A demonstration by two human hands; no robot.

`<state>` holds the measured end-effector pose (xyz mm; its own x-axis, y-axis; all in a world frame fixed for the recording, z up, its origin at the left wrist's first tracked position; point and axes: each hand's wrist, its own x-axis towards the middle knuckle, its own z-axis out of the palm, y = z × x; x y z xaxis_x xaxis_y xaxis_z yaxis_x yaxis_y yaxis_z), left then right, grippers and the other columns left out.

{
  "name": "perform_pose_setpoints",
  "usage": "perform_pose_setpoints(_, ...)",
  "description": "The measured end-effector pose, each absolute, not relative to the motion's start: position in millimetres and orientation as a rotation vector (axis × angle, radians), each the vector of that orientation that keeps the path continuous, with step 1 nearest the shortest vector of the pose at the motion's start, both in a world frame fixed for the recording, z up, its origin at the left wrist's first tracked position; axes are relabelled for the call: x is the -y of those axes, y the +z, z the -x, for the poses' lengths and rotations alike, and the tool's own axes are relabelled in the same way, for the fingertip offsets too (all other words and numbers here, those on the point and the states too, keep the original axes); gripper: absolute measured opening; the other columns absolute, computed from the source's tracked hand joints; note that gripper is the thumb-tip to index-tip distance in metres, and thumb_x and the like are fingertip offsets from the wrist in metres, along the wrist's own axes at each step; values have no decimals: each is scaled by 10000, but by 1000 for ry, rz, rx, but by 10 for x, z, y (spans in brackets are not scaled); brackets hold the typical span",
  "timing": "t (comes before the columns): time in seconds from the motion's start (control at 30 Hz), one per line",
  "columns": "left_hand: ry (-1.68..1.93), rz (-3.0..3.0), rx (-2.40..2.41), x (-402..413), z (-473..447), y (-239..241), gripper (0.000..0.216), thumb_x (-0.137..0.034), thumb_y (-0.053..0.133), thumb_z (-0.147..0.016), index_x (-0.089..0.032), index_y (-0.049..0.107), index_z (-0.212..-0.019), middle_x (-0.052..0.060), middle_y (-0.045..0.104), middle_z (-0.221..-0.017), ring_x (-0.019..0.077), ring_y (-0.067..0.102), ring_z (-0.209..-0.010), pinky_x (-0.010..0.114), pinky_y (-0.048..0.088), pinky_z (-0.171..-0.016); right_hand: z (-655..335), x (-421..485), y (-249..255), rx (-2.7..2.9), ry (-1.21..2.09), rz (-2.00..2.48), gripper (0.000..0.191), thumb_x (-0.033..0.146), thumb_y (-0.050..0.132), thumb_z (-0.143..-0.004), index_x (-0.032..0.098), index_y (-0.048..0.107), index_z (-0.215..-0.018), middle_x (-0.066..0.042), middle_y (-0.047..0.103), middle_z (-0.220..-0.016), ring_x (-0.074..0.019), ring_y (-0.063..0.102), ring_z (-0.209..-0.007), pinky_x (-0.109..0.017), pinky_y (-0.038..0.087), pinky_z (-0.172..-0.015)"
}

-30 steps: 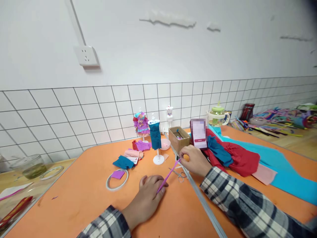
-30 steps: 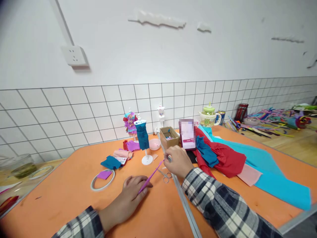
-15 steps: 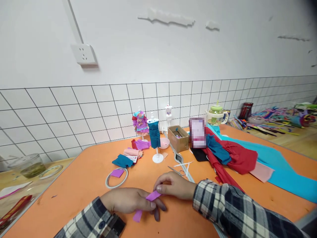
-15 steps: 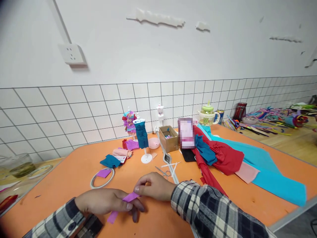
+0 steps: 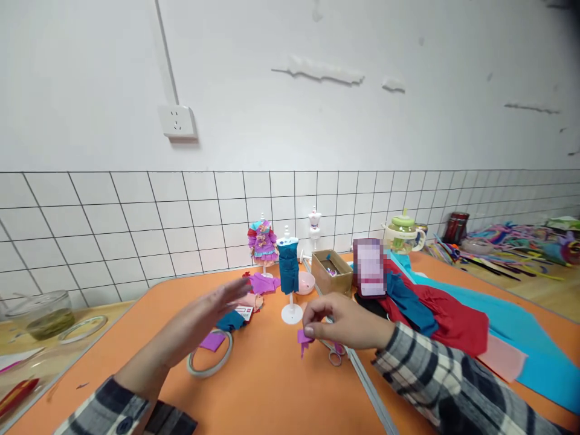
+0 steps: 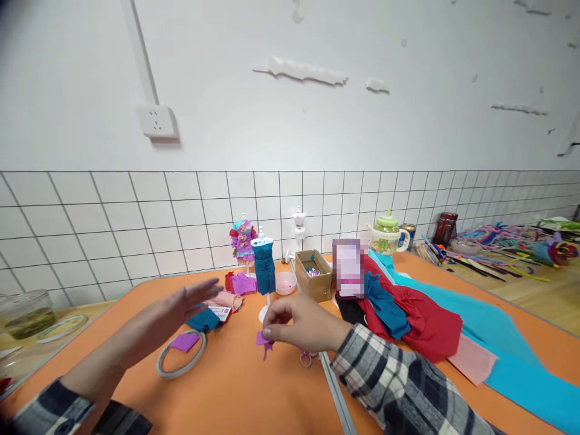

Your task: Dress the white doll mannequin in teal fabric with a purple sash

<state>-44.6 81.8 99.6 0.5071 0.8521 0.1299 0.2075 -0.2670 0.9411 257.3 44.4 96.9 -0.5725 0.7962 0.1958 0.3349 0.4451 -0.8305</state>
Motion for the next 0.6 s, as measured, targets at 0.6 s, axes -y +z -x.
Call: perform_pose_setpoints(0.6,1266,-1713,-711,-1641,-738,724,629,-540,647,-824,-192,525,-1333,118,548,-1391,311,483,-1289,413,402,-1053,-2490,-615,1536,2314,388,835,125,126,651,-829,190,754,-859,-22,724,-936,-136,644,-892,-252,471,-831)
